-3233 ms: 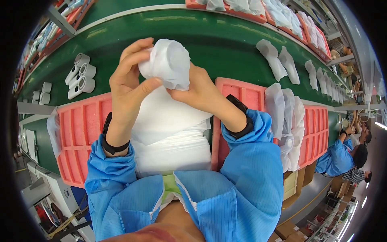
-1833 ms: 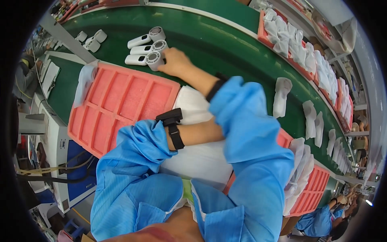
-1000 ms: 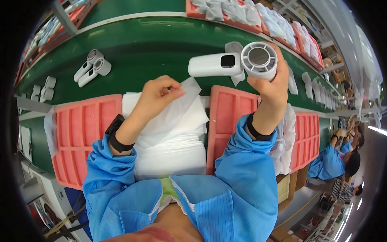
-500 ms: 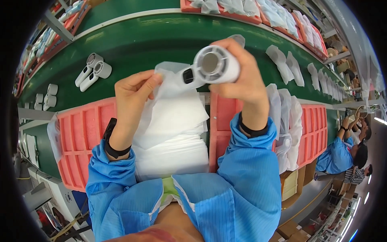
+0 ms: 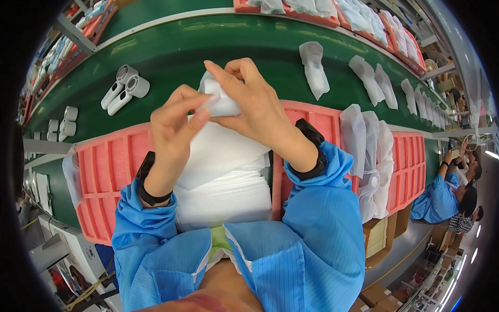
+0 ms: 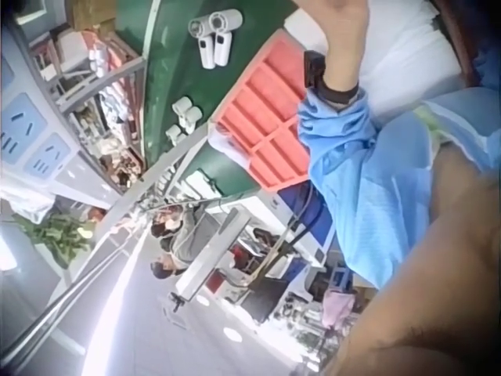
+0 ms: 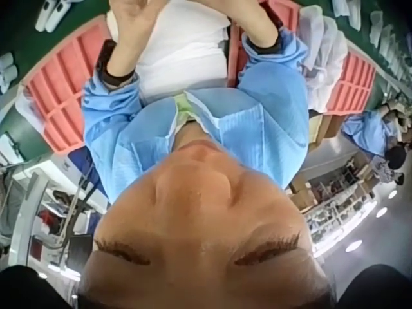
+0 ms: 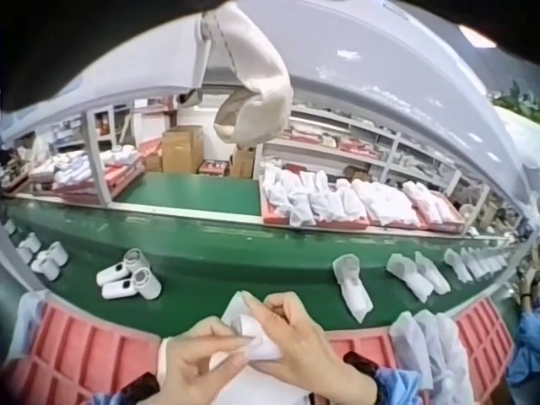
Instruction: The person packages handheld fans by hand, picking up a fan, wrapping it in a foam sheet, and placing the wrapped fan onto a conveyor belt.
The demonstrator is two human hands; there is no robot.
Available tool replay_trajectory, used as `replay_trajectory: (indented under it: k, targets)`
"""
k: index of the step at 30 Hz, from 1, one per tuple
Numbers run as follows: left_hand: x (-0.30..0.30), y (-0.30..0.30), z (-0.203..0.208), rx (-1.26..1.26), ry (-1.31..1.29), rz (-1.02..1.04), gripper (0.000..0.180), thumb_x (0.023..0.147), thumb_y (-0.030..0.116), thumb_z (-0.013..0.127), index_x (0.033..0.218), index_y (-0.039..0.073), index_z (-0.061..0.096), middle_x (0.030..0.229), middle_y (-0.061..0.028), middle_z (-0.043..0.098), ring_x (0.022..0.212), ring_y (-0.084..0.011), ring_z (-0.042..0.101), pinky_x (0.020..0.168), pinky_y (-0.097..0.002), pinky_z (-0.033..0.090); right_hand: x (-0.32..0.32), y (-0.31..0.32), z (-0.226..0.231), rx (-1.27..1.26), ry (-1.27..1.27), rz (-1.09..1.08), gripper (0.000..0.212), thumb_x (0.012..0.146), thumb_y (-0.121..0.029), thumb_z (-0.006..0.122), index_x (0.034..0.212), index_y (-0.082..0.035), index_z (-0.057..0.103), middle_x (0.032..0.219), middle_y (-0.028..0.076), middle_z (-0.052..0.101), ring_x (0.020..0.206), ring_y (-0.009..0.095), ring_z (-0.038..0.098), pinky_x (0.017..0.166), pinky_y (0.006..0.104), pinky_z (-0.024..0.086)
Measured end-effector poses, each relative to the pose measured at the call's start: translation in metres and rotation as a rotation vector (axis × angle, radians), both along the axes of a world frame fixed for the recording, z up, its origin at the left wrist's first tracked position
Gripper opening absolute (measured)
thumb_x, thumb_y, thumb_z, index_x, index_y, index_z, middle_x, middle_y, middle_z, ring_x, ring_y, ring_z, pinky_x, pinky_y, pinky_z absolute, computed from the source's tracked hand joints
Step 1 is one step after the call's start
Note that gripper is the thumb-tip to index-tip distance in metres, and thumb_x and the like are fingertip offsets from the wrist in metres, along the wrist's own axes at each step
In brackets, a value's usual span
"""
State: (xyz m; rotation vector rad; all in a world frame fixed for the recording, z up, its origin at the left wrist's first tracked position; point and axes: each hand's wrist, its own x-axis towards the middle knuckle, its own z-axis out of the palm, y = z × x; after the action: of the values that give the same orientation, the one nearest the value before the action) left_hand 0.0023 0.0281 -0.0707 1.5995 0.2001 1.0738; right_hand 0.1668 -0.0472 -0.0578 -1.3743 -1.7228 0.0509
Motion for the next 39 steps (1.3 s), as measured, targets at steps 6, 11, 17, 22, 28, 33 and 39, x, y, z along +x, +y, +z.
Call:
replay_trajectory:
  k: [6,11,17,22,28,33,39]
  targets:
    - [0.014,-0.027,-0.007,0.687,0.157,0.375,0.044,0.066,-0.009,0.066,0.108,0.004,0.07,0.083,-0.0067,0.059,0.075,-0.0206,0.057,0.057,-0.0286,0.044,0.007,0.007,-0.009,0.078,-0.057,-0.063,0.068,0.062,-0.004,0.078,0.125,-0.003,0.053,0.106,0.013,0.05,0.092,0.03,0.058,0.074,0.0342,0.051]
    - [0.015,-0.021,0.0,0.628,0.224,0.418,0.057,0.063,-0.008,0.067,0.118,0.008,0.065,0.093,-0.0078,0.059,0.078,-0.0233,0.059,0.06,-0.0291,0.047,0.007,0.008,-0.015,0.056,0.174,-0.119,0.061,0.068,-0.005,0.077,0.122,0.0,0.048,0.109,0.012,0.053,0.099,0.025,0.057,0.081,0.0319,0.049]
    - [0.008,-0.002,0.005,0.663,0.387,0.584,0.064,0.063,0.001,0.075,0.124,0.009,0.059,0.115,-0.0084,0.055,0.089,-0.0233,0.06,0.072,-0.0319,0.051,-0.014,0.001,-0.021,-0.216,0.99,0.336,0.062,0.072,-0.009,0.077,0.123,-0.001,0.043,0.112,0.009,0.057,0.104,0.022,0.057,0.083,0.0329,0.049]
    - [-0.01,0.023,0.017,0.038,0.162,0.083,0.051,0.067,0.008,0.08,0.115,0.009,0.062,0.119,-0.007,0.054,0.095,-0.02,0.059,0.08,-0.0318,0.049,-0.004,0.003,-0.014,0.041,0.384,0.136,0.056,0.073,-0.008,0.074,0.121,0.0,0.045,0.11,0.009,0.059,0.107,0.023,0.057,0.084,0.0345,0.049]
    - [-0.011,0.024,0.019,0.134,0.009,0.229,0.043,0.068,0.012,0.083,0.106,0.009,0.064,0.121,-0.0091,0.053,0.102,-0.0211,0.056,0.085,-0.0312,0.046,0.004,0.01,-0.037,-0.182,0.194,0.116,0.048,0.073,-0.004,0.071,0.115,0.001,0.049,0.099,0.014,0.061,0.1,0.027,0.062,0.077,0.0358,0.05]
    - [-0.007,0.017,0.013,0.497,0.084,0.598,0.036,0.066,0.012,0.084,0.098,0.009,0.066,0.12,-0.0105,0.054,0.108,-0.0249,0.053,0.087,-0.0325,0.043,0.004,0.01,-0.037,-0.043,-0.052,-0.29,0.043,0.071,-0.003,0.07,0.109,0.002,0.049,0.092,0.019,0.063,0.087,0.03,0.067,0.073,0.0352,0.05]
    - [-0.005,0.011,0.011,0.762,0.059,0.666,0.021,0.069,0.009,0.081,0.085,0.008,0.068,0.114,-0.0092,0.057,0.109,-0.0249,0.051,0.088,-0.0326,0.042,-0.013,0.006,-0.036,-0.092,0.03,-0.207,0.035,0.076,-0.003,0.067,0.107,0.001,0.049,0.095,0.018,0.063,0.087,0.029,0.066,0.074,0.033,0.049]
